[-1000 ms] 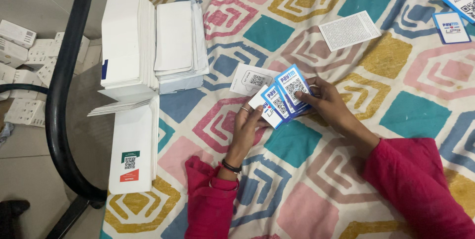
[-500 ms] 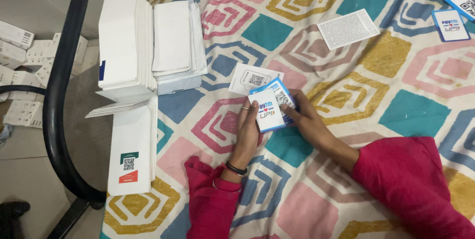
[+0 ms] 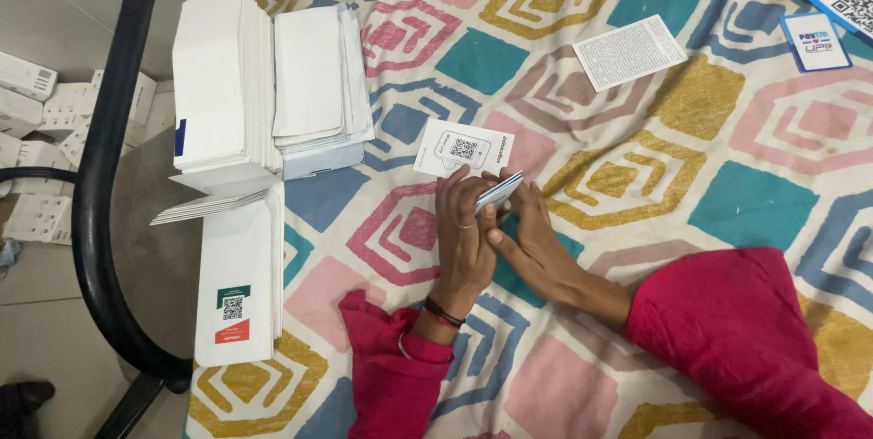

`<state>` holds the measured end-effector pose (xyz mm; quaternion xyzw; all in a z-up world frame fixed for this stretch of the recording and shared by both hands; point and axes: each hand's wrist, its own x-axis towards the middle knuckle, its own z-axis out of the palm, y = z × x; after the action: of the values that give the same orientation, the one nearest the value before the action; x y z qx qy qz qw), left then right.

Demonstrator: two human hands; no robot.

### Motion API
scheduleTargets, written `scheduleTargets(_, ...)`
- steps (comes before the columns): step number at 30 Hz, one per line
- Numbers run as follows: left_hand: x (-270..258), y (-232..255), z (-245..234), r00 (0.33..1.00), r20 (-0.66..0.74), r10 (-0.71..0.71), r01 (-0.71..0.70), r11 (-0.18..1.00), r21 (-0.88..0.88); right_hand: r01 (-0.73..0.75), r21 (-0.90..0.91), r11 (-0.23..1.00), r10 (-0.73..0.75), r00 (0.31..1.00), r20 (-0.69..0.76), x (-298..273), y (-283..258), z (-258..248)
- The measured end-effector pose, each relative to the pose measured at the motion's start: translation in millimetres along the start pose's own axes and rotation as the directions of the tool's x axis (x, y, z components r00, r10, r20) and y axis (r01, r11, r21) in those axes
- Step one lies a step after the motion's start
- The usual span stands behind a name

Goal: The person assembles small paper kits by inserting folded instruction sheets and QR code cards into white paper envelopes. The person handles the envelopes, inserts the contents, and stacks the completed kits on a patterned bedsheet.

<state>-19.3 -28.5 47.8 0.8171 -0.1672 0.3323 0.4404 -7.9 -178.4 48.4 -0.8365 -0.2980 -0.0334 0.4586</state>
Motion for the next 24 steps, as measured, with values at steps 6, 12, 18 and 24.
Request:
scheduleTargets(6, -1, -6, 5, 0.996, -0.016, -0.088, 0.089, 0.993, 0.073, -0.085, 0.294, 0.952, 0.086, 0.996, 0.010, 0, -1, 4)
scheduleTargets(12, -10, -9, 19, 0.954, 0.036, -0.297, 0.289, 0.882, -0.371, 0.038, 0.306, 0.951, -0.030, 0.999, -0.031, 1, -11, 3)
scheduleTargets(18, -14, -21, 20, 0.876, 0.175, -0.449, 0.478, 0.762, -0.437, -0.058, 0.318, 0.946, 0.077, 0.996, -0.049, 2, -23, 8)
scheduleTargets(24, 7, -27, -8, 0.848, 0.225, -0.479, 0.528, 0.738, -0.420, -0.150, 0.370, 0.917, 0.189, 0.979, -0.073, 24, -19, -3)
